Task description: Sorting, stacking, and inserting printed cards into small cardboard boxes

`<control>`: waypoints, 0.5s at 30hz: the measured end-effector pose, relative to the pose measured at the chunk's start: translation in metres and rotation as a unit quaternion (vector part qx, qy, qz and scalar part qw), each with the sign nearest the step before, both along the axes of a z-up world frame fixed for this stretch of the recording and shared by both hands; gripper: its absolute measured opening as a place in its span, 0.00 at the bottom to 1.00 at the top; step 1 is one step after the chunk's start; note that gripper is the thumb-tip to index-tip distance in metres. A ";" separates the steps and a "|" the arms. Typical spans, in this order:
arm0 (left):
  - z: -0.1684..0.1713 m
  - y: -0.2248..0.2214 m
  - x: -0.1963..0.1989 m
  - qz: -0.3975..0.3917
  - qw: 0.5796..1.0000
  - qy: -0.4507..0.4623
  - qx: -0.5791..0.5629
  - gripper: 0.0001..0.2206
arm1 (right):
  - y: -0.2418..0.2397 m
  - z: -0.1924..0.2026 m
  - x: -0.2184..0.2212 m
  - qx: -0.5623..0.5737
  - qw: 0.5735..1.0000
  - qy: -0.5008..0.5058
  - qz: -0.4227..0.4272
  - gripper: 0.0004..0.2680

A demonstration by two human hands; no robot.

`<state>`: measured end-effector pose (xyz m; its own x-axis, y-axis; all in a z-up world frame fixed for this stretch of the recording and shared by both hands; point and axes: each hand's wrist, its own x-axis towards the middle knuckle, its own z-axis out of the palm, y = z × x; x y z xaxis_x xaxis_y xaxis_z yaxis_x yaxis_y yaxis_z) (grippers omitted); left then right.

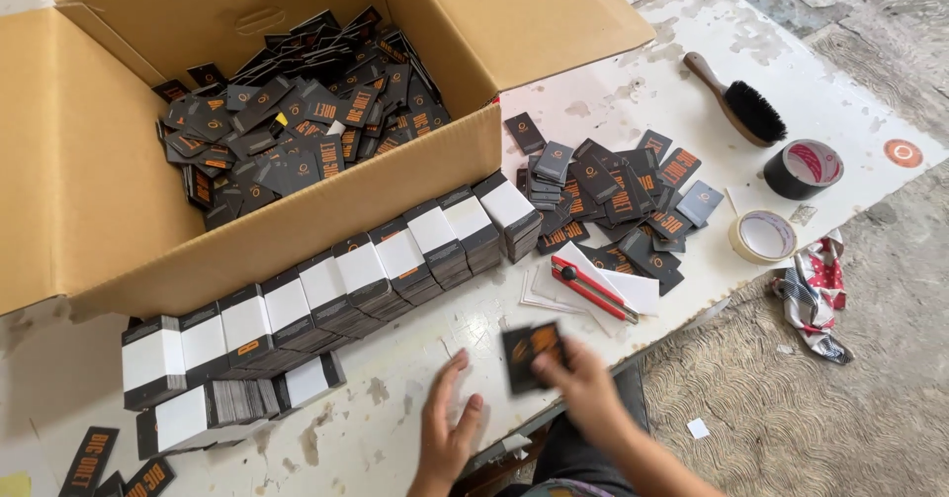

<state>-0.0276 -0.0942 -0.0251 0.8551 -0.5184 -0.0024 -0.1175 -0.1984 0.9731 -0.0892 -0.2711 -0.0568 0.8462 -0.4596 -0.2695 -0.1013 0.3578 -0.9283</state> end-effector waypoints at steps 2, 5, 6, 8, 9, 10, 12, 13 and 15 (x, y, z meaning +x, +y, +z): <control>-0.001 -0.011 -0.009 0.012 0.991 0.119 -0.068 0.26 | 0.026 0.024 -0.007 -0.029 0.998 0.004 0.056 0.09; 0.006 -0.019 -0.019 0.116 0.920 0.348 -0.136 0.23 | 0.048 0.025 -0.007 0.004 0.998 0.001 0.064 0.07; 0.009 -0.022 -0.022 0.195 0.857 0.456 -0.139 0.20 | 0.052 0.018 -0.007 0.061 0.998 -0.001 0.006 0.04; 0.025 -0.013 -0.023 0.138 0.890 0.410 -0.141 0.20 | 0.051 0.031 -0.004 0.080 0.997 0.005 0.019 0.04; 0.033 -0.009 -0.021 0.075 0.920 0.358 -0.143 0.20 | 0.049 0.038 -0.001 0.097 0.995 0.005 0.028 0.05; 0.026 -0.005 -0.021 0.081 0.918 0.360 -0.147 0.20 | 0.049 0.045 0.000 0.095 0.995 0.009 0.034 0.05; 0.013 0.005 -0.021 0.037 0.897 0.334 -0.286 0.20 | 0.051 0.060 0.004 -0.111 0.988 0.060 0.088 0.10; 0.014 0.008 -0.021 0.045 0.896 0.335 -0.290 0.20 | 0.058 0.064 0.004 -0.112 0.987 0.062 0.097 0.10; 0.016 0.013 -0.019 0.045 0.930 0.295 -0.213 0.22 | 0.071 0.072 0.007 -0.166 0.971 0.066 0.157 0.16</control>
<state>-0.0462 -0.0809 -0.0089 0.8100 -0.5061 -0.2963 0.4608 0.2366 0.8554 -0.0825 -0.2003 0.0150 0.9269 -0.2640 -0.2668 -0.2835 -0.0265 -0.9586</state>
